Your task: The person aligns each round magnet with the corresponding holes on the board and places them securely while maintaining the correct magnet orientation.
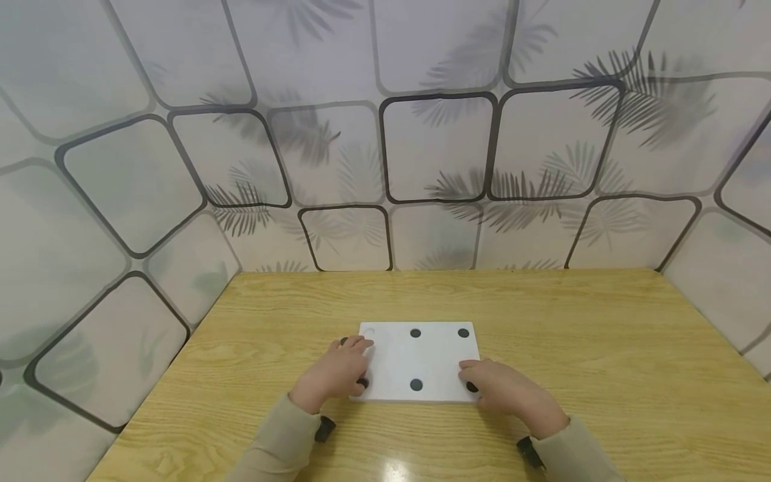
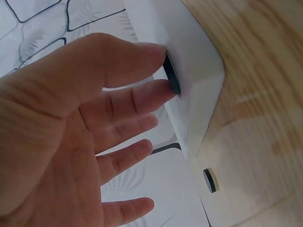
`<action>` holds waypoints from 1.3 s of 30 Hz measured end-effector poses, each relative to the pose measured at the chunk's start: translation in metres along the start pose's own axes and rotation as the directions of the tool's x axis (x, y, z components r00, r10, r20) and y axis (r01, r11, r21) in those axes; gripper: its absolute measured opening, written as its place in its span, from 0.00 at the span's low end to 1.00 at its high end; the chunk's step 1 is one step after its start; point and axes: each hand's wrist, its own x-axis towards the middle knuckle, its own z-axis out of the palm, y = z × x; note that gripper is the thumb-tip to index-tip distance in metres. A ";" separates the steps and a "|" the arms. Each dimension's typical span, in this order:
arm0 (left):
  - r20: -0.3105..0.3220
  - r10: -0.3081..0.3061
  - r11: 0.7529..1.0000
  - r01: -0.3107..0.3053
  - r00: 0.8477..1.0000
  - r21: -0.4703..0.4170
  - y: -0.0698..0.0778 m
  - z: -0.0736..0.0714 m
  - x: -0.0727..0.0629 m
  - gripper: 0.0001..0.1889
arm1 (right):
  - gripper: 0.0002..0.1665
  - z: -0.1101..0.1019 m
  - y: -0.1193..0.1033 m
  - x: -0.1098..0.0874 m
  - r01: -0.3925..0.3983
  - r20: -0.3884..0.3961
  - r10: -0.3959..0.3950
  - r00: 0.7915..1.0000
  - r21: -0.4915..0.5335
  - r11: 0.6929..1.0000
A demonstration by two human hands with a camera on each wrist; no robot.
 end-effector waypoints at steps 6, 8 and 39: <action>-0.004 -0.007 1.000 0.007 1.000 -0.027 -0.001 0.002 0.000 0.17 | 0.21 0.001 -0.001 0.000 -0.011 -0.003 0.011 1.000 0.001 1.000; -0.006 -0.008 0.999 0.008 1.000 -0.036 -0.002 0.002 0.000 0.17 | 0.22 0.001 -0.001 0.000 -0.014 -0.004 0.014 1.000 0.000 1.000; -0.147 -0.066 0.988 0.044 0.987 -0.149 -0.040 0.006 0.007 0.09 | 0.22 0.001 0.001 0.000 -0.005 0.005 0.005 1.000 -0.005 1.000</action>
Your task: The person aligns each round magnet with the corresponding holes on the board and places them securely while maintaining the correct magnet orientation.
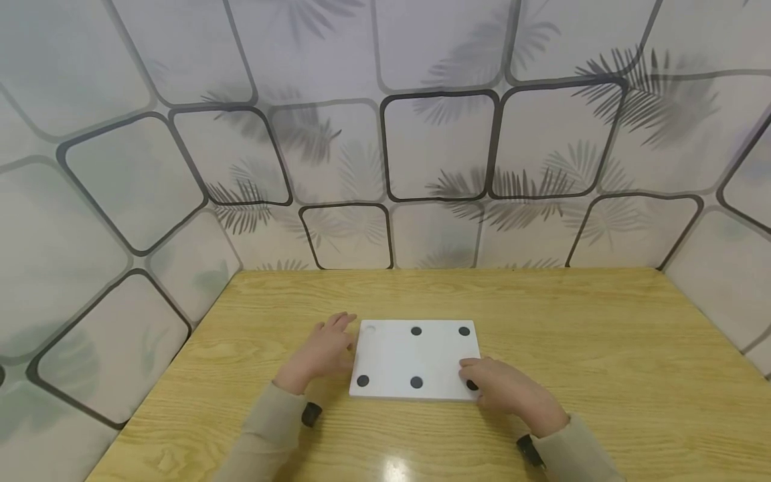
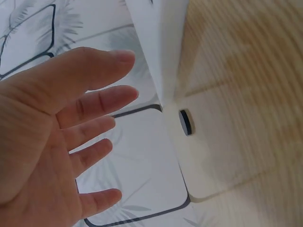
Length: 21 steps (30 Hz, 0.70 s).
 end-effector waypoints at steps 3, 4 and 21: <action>-0.021 -0.017 1.000 0.016 1.000 -0.024 -0.009 0.001 0.002 0.06 | 0.22 0.000 0.000 0.000 0.007 -0.004 -0.007 1.000 -0.008 1.000; -0.027 -0.023 0.999 0.022 0.999 -0.030 -0.011 0.002 0.002 0.06 | 0.21 0.000 0.000 0.000 0.010 -0.005 -0.010 1.000 -0.010 1.000; 0.031 -0.121 0.993 0.121 0.992 -0.009 -0.024 0.004 0.021 0.14 | 0.19 0.001 0.001 0.000 0.025 -0.012 -0.025 1.000 -0.022 0.999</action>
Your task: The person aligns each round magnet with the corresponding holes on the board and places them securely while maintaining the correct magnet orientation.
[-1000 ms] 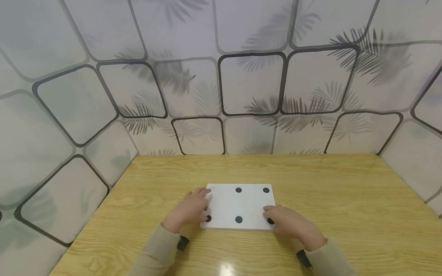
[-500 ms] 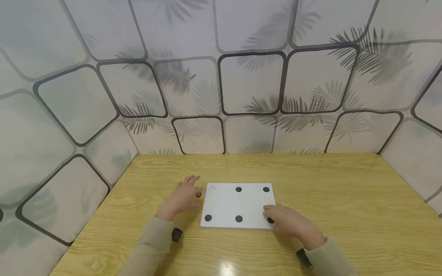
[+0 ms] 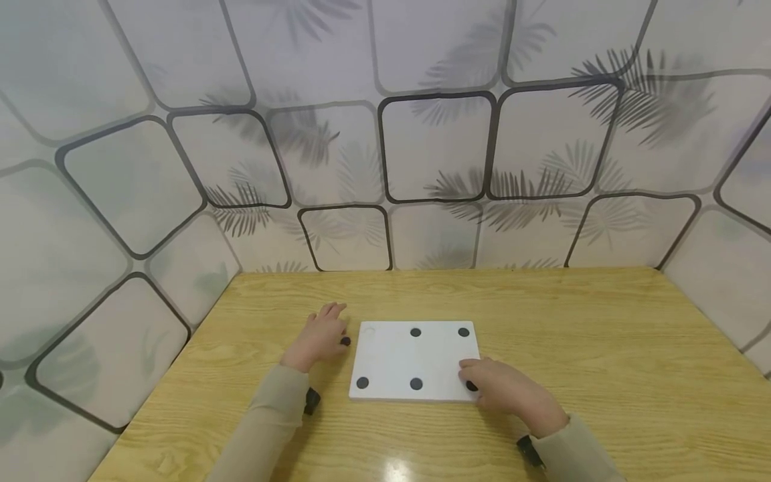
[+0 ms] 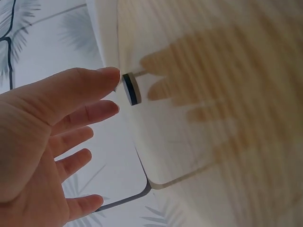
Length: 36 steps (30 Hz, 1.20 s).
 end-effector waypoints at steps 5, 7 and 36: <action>0.034 -0.018 1.000 0.018 0.999 0.023 -0.002 0.002 0.004 0.15 | 0.19 0.000 -0.001 -0.001 0.005 -0.003 -0.005 1.000 -0.002 1.000; 0.040 -0.012 0.999 0.010 0.999 0.035 -0.002 0.003 0.006 0.15 | 0.20 0.000 -0.001 -0.001 0.001 0.000 -0.001 1.000 0.002 1.000; 0.063 -0.003 0.999 0.000 0.998 0.050 0.002 0.004 0.016 0.14 | 0.20 0.001 0.001 0.002 -0.009 0.005 0.009 1.000 0.020 1.000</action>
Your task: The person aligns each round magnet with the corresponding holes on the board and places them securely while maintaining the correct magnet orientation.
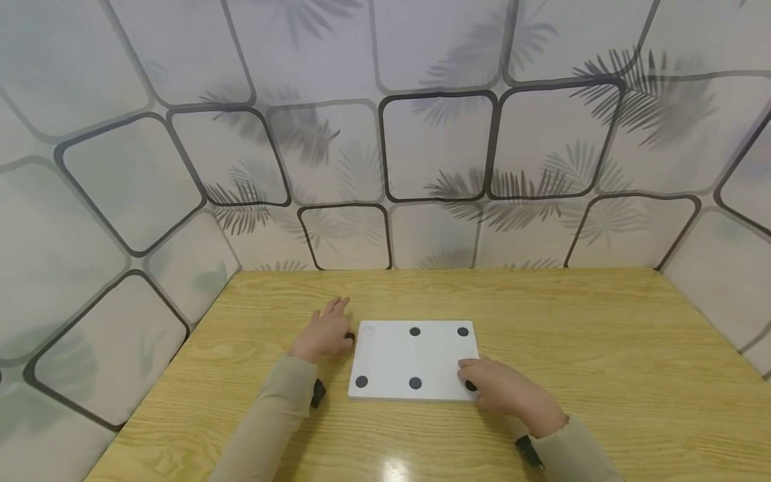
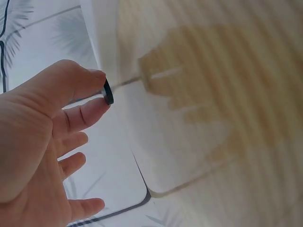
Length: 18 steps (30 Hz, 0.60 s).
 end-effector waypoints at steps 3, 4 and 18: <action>-0.027 0.020 1.000 -0.021 0.999 -0.016 0.004 -0.001 0.004 0.13 | 0.20 0.000 0.000 0.000 -0.002 0.000 0.002 1.000 -0.008 1.000; -0.025 0.022 1.000 -0.022 0.999 -0.022 0.005 -0.002 0.005 0.13 | 0.20 0.000 0.000 0.000 -0.002 0.000 0.002 1.000 -0.010 1.000; -0.040 0.066 0.998 -0.066 0.997 0.011 0.023 -0.005 0.020 0.06 | 0.20 0.001 0.001 -0.001 -0.003 -0.013 0.003 1.000 -0.027 1.000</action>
